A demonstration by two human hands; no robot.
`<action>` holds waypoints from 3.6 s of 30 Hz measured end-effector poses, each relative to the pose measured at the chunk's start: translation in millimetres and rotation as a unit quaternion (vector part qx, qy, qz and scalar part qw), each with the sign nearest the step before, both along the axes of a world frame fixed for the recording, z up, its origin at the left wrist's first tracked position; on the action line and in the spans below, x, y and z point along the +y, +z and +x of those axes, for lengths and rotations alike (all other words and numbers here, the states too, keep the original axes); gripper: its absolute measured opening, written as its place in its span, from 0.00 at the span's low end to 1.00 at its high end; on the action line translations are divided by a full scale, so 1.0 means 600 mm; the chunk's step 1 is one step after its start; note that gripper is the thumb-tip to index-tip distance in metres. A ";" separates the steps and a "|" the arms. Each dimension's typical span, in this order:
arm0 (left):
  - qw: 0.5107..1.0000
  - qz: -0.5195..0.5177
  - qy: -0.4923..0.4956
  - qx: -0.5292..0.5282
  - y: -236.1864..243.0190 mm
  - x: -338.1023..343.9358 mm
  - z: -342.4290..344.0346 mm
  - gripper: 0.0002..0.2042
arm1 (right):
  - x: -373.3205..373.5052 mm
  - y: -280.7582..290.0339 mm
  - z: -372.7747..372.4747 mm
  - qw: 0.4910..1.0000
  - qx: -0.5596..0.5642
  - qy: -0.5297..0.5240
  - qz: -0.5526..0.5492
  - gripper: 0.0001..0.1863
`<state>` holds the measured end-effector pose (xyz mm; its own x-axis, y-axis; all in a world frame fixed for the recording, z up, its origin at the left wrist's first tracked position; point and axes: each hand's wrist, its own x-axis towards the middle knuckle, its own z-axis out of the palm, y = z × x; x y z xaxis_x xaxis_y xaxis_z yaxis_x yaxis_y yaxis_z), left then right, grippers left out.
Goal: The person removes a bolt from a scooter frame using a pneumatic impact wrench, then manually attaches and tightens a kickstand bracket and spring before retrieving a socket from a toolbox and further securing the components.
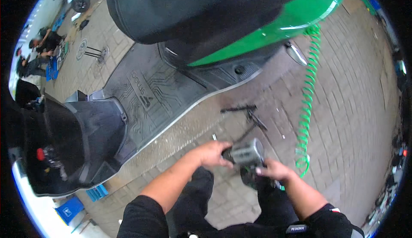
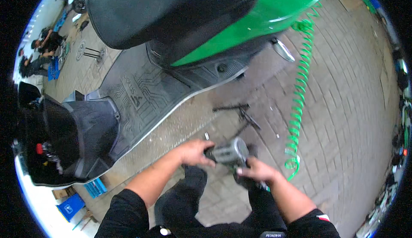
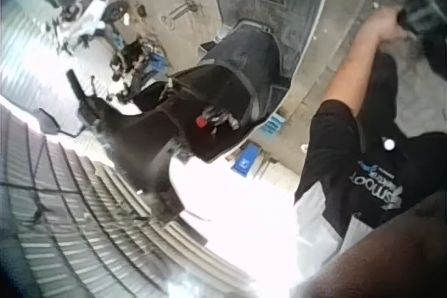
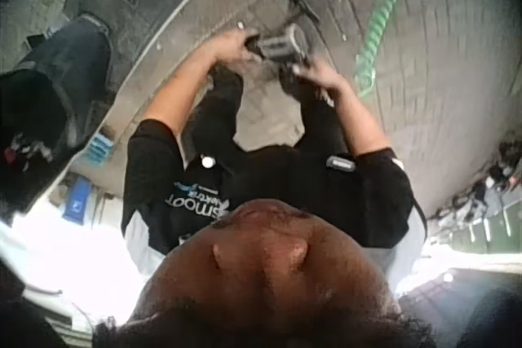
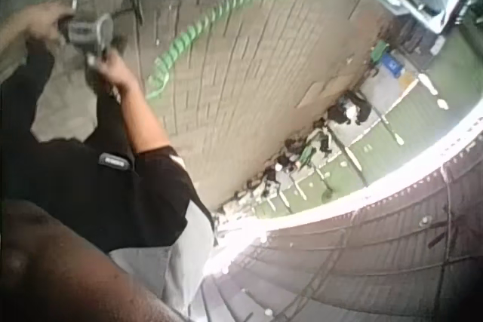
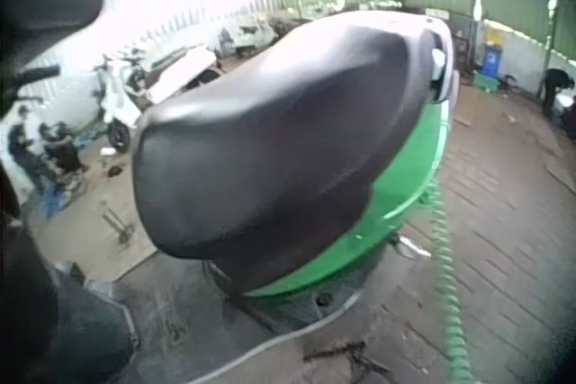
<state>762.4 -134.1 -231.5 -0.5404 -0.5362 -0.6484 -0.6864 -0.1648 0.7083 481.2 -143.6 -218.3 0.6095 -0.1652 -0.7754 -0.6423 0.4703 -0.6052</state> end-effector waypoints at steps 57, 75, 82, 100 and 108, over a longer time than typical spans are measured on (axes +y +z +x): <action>0.683 -0.035 0.575 0.449 -0.262 0.066 0.055 0.16 | -0.058 -0.257 0.000 0.936 -0.238 0.067 -0.252 0.26; 0.597 0.002 0.614 0.516 -0.250 0.087 0.025 0.13 | -0.037 -0.281 0.035 0.951 -0.285 -0.041 -0.117 0.22; 0.494 0.001 0.624 0.606 -0.228 0.073 -0.003 0.14 | -0.039 -0.292 0.029 0.814 -0.336 0.137 -0.453 0.25; 0.699 -0.106 0.626 0.330 -0.228 0.084 0.033 0.19 | -0.053 -0.251 0.054 0.896 -0.329 0.072 -0.290 0.25; 0.702 -0.093 0.624 0.330 -0.230 0.084 0.032 0.19 | -0.058 -0.256 0.062 0.840 -0.394 0.035 -0.371 0.25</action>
<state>781.5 -83.8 -369.5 0.2760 -0.9016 -0.3330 0.3989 -0.2077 0.8931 518.4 -178.5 -371.9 0.9138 -0.3665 0.1753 0.0859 -0.2474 -0.9651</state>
